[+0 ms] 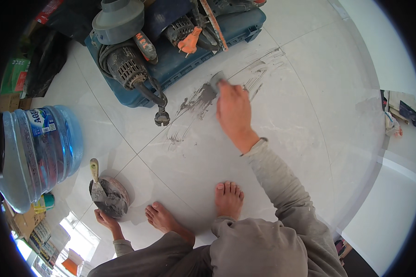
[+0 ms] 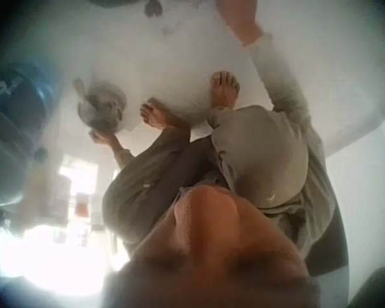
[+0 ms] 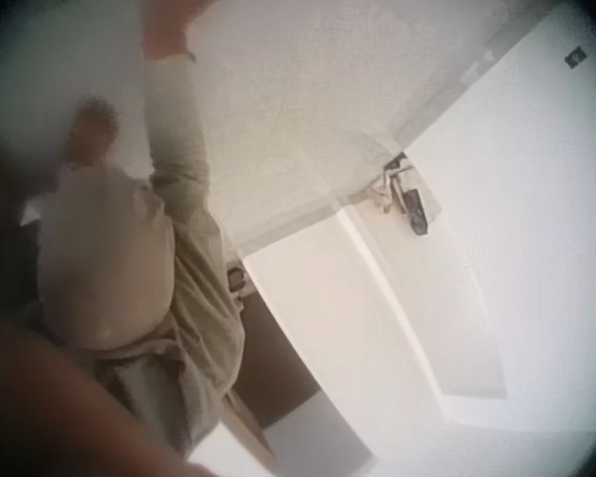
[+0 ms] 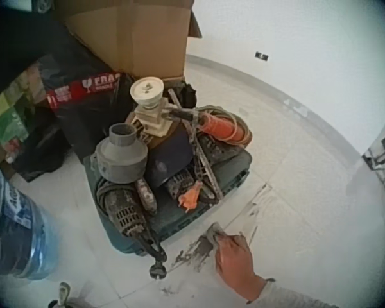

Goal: The person fills a narrow gap between two white floor tiles with a grey material using a small flexible spreader tool, then uses a metal putty knife to scrape the excess material from the surface of the tiles.

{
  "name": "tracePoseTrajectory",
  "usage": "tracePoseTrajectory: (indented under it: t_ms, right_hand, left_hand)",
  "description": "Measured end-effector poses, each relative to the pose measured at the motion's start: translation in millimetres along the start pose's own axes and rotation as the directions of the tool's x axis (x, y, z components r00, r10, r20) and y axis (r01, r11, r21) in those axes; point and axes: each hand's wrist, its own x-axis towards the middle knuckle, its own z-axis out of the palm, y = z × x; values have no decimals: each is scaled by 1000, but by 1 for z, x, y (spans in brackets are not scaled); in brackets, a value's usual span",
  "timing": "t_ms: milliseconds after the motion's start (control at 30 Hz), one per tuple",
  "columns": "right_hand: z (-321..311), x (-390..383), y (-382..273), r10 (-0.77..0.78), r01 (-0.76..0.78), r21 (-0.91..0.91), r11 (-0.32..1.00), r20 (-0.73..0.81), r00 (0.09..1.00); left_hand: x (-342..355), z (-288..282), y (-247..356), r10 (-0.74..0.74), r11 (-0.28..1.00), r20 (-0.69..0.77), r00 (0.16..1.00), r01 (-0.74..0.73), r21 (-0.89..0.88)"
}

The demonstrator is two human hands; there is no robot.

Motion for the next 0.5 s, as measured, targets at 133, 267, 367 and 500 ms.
tracePoseTrajectory:
  t_ms: [133,267,367,500]
  right_hand:
    - [16,-61,-82,-178,154,164,974,142,974]
    - [2,-74,-116,-116,-31,484,874,269,956]
    - [2,-42,-77,26,-16,369,929,-21,999]
    - [15,-32,-50,-54,53,99,994,15,998]
  left_hand:
    - [3,-8,-4,1,998,-15,1000,0,57]
    - [1,-4,4,-17,998,-32,999,19,63]
    - [-1,-6,-5,-20,997,-28,999,22,76]
    - [-1,5,4,32,999,5,999,-32,-1]
